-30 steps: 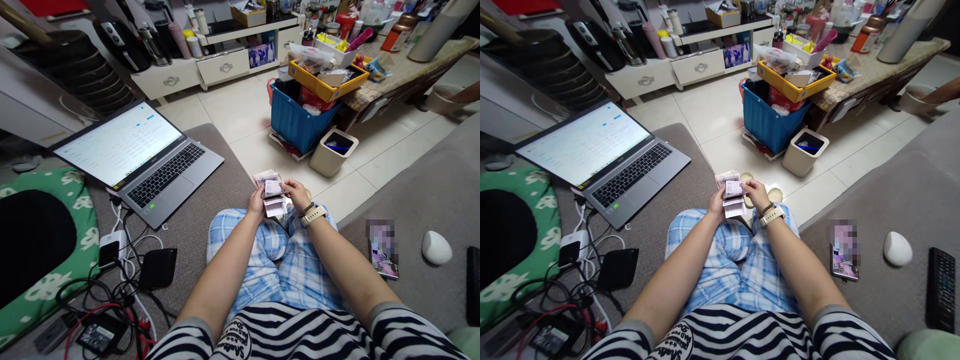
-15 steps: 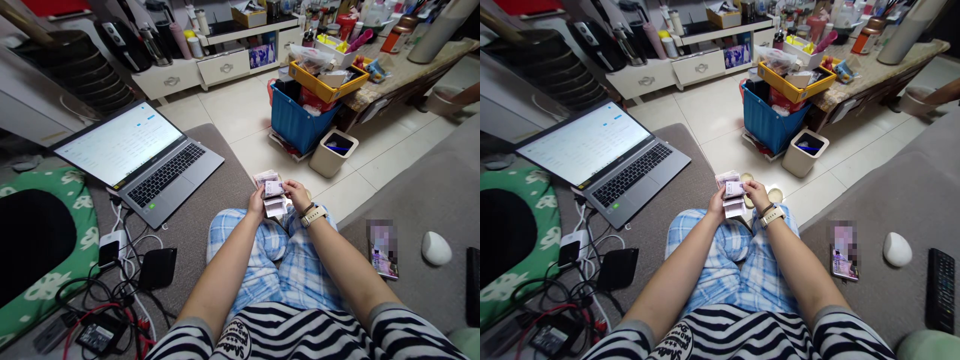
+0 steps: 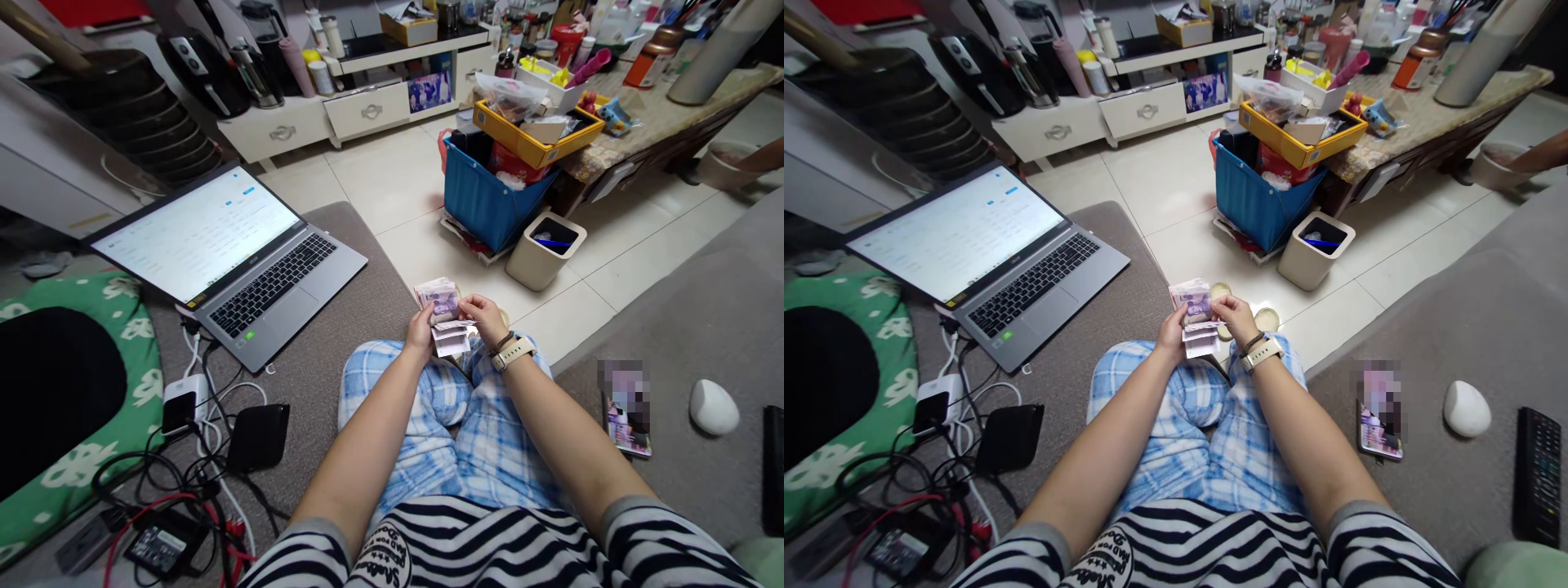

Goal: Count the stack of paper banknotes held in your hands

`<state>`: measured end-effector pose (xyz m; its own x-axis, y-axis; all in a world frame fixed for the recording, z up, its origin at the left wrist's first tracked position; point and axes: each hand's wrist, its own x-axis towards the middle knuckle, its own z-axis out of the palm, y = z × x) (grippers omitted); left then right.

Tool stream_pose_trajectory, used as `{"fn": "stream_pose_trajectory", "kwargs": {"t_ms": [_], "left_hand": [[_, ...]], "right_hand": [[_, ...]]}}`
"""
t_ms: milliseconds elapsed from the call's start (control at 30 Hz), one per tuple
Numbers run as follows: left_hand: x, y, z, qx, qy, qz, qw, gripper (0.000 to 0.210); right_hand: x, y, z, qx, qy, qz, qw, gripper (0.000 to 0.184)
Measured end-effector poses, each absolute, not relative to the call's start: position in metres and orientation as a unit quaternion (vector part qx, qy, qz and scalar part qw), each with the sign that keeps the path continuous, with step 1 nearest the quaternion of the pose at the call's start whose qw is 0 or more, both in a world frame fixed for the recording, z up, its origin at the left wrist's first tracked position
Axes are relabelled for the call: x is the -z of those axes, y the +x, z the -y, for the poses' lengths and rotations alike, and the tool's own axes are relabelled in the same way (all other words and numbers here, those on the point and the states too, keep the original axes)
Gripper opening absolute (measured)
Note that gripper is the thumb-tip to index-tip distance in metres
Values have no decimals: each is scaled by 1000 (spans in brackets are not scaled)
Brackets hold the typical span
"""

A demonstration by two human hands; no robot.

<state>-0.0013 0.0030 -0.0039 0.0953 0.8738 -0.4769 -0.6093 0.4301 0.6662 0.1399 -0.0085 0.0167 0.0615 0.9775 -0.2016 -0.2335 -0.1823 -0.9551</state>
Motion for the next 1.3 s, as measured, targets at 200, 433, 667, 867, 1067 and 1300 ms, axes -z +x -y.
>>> {"fn": "stream_pose_trajectory", "kwargs": {"t_ms": [200,433,667,867,1067,1300], "left_hand": [[-7,0,0,-511,157,-459,709,19],[-6,0,1,-505,160,-469,706,21],[0,-1,-2,-502,157,-450,722,26],[2,0,-4,-514,139,-456,713,23],[2,0,-3,-516,145,-453,712,26],[-1,-3,-1,-511,151,-458,712,27]], "right_hand": [[-16,139,5,-543,-535,318,563,50],[-12,140,6,-559,-543,334,530,44],[-10,140,4,-569,-536,330,529,44],[-11,140,3,-585,-527,319,528,44],[-11,138,4,-592,-522,310,530,43],[-13,135,4,-598,-510,312,533,45]]}}
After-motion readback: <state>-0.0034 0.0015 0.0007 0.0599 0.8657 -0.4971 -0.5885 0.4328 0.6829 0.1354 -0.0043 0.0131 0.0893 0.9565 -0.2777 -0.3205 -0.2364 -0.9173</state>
